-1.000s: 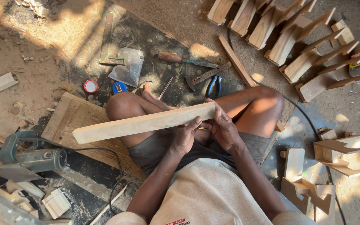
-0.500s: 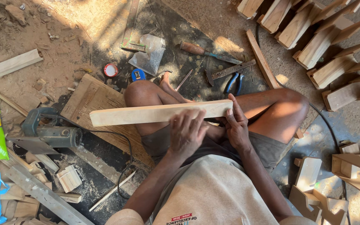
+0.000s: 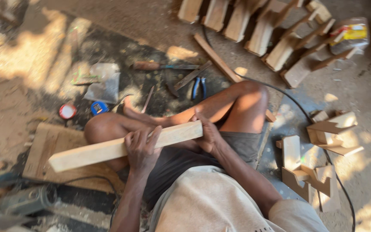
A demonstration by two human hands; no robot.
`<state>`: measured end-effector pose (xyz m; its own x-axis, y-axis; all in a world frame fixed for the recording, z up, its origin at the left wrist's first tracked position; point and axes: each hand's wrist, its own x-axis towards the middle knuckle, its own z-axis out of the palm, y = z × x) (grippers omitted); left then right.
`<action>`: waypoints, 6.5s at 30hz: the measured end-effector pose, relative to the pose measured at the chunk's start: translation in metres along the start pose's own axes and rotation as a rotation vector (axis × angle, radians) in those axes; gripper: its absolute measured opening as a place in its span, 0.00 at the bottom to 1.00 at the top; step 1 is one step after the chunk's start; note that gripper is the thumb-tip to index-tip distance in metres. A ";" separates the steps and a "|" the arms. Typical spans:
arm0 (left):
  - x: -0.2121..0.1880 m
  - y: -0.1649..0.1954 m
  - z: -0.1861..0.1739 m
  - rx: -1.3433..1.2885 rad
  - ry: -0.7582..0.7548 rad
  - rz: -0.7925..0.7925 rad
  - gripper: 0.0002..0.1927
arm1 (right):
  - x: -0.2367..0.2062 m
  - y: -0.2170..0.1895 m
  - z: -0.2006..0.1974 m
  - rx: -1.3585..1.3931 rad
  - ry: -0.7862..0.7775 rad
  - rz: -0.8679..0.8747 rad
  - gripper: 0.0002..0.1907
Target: The person sits on the workshop floor, measures and marks wooden strips with a steel ruler and pencil, cuts small wood pieces with a handheld circular saw, and fits the cut pieces together with small wooden parts, placing finished pieces with a row of similar assembled parts.
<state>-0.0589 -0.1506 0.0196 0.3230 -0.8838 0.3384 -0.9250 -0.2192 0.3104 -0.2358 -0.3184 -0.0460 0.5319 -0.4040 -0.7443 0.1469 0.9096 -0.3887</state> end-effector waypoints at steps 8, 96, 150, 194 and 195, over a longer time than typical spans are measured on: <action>0.018 0.005 -0.005 0.075 -0.034 -0.046 0.30 | -0.031 -0.004 0.019 0.091 -0.239 0.045 0.32; 0.036 -0.218 0.005 -0.204 0.106 -1.078 0.24 | 0.023 -0.082 0.008 -1.493 0.132 -1.162 0.12; 0.021 -0.217 0.020 -0.976 0.687 -1.052 0.29 | -0.100 -0.301 -0.243 -0.173 0.669 -1.448 0.06; 0.080 -0.017 -0.016 -1.458 0.302 -0.724 0.63 | 0.083 -0.104 0.113 -0.512 -0.418 -0.695 0.34; 0.085 -0.014 -0.014 -1.491 0.304 -0.703 0.63 | 0.082 -0.106 0.112 -0.654 -0.385 -0.712 0.36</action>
<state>-0.0157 -0.2171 0.0561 0.7525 -0.6454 -0.1306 0.3350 0.2045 0.9197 -0.1146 -0.4374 -0.0052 0.7461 -0.6641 -0.0480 0.1117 0.1960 -0.9742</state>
